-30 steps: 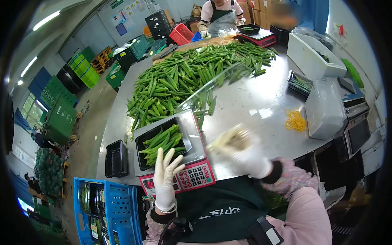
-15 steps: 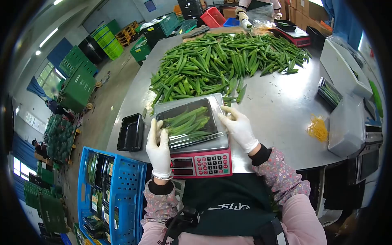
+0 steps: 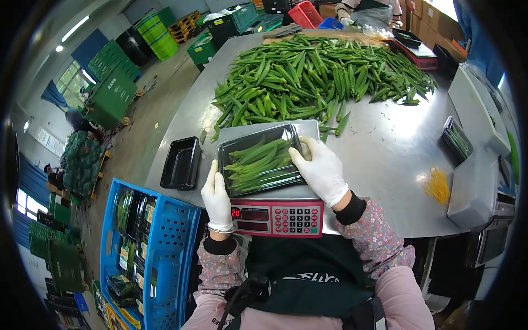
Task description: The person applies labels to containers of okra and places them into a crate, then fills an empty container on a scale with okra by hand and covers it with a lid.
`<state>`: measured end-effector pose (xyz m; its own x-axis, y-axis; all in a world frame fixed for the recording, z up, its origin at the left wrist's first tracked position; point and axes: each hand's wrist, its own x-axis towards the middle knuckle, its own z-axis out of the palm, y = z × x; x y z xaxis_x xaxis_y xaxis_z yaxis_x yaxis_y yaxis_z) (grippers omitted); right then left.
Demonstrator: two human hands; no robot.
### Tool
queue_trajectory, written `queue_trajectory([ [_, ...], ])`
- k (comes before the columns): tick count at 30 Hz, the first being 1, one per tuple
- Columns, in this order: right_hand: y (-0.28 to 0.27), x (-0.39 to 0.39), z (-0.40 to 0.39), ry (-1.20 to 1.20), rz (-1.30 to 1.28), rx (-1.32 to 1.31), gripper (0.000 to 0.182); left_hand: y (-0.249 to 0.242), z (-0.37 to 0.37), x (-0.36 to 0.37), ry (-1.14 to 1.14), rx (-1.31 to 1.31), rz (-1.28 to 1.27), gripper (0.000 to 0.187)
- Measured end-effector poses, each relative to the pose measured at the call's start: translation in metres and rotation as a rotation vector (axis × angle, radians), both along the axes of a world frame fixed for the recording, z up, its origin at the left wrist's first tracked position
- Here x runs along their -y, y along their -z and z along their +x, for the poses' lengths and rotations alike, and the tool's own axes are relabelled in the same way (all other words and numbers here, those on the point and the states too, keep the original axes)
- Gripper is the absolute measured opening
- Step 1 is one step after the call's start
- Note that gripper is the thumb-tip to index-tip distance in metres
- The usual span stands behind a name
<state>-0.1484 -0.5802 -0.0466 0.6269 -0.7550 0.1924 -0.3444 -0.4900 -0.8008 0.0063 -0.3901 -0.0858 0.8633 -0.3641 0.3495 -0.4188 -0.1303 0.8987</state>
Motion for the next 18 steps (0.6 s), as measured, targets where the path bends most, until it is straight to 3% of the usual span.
queue_trajectory([
  [1,0.006,0.000,0.003,-0.009,0.002,-0.003,0.041,0.000,0.000,0.000,0.019,-0.039,-0.038,0.039],
  [3,0.020,0.002,0.009,-0.101,-0.067,0.293,0.041,0.001,0.001,0.000,0.008,-0.064,-0.047,0.039],
  [7,0.028,0.004,0.011,-0.189,-0.123,0.304,0.043,-0.005,-0.004,0.000,0.011,-0.080,0.001,0.040],
  [10,0.037,0.003,0.007,-0.217,-0.053,0.361,0.043,0.004,-0.010,0.001,-0.012,0.075,0.010,0.041],
  [17,0.037,0.003,0.005,-0.208,-0.066,0.359,0.043,0.007,-0.007,-0.005,0.031,0.043,-0.039,0.041],
  [18,0.036,0.003,0.005,-0.219,-0.076,0.347,0.043,0.004,-0.002,-0.011,0.026,0.145,0.082,0.040],
])
